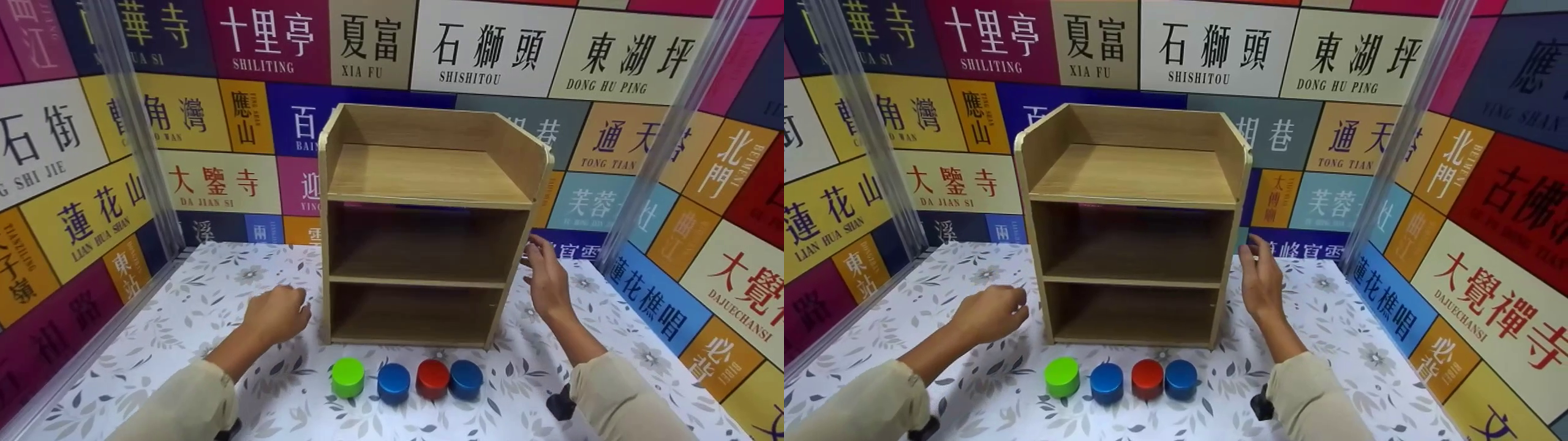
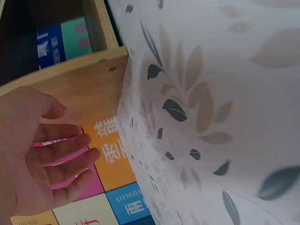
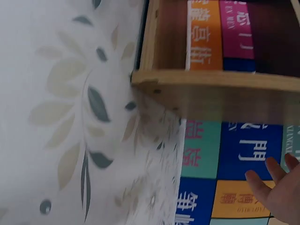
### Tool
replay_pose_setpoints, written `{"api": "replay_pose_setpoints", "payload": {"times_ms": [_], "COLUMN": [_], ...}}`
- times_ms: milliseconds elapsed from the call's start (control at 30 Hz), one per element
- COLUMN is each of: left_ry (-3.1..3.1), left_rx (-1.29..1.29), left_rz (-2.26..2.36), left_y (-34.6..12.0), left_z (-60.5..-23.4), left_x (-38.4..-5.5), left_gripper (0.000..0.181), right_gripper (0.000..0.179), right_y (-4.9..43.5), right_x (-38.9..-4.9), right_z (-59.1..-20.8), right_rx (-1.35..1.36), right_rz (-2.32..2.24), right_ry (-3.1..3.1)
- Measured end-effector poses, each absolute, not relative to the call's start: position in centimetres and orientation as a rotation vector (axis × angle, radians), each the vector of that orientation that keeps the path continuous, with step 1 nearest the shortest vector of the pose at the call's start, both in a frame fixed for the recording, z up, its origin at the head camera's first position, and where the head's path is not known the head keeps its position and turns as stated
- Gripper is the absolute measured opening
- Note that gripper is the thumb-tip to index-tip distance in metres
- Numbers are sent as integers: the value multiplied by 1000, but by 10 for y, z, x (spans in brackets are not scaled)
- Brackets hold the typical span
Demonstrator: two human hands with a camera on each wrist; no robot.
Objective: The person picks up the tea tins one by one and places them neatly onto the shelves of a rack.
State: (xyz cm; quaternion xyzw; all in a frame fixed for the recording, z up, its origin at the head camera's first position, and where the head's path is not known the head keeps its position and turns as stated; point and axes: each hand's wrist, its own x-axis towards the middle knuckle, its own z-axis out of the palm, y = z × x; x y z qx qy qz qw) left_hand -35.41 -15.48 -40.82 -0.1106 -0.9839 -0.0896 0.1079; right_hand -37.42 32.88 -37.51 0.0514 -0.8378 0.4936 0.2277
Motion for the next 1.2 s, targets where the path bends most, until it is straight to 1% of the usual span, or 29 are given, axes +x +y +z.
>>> {"api": "replay_pose_setpoints", "payload": {"times_ms": [167, 300, 567, 800, 967, 1033, 1200], "left_ry": [-2926, -2962, -3022, -2928, -2934, -2974, -3077], "left_rx": [-382, -407, -451, -590, -710, -733, -747], "left_rz": [-290, -316, -454, -565, -547, -552, -571], "left_y": [-161, -161, -150, -139, -134, -131, -125], "left_z": [-407, -407, -411, -415, -419, -421, -423], "left_x": [-332, -316, -295, -285, -278, -276, -273], "left_gripper": [15, 15, 7, 23, 38, 45, 55], "right_gripper": [58, 55, 71, 80, 85, 85, 86], "right_y": [312, 301, 289, 288, 285, 280, 269], "right_x": [-369, -367, -368, -368, -371, -365, -350], "right_z": [-371, -373, -383, -389, -394, -389, -377], "right_rx": [222, 234, 229, 221, 236, 241, 232], "right_rz": [1536, 1620, 1581, 1530, 1532, 1534, 1531], "right_ry": [-2137, -2034, -2012, -2022, -2017, -2025, -2065]}}
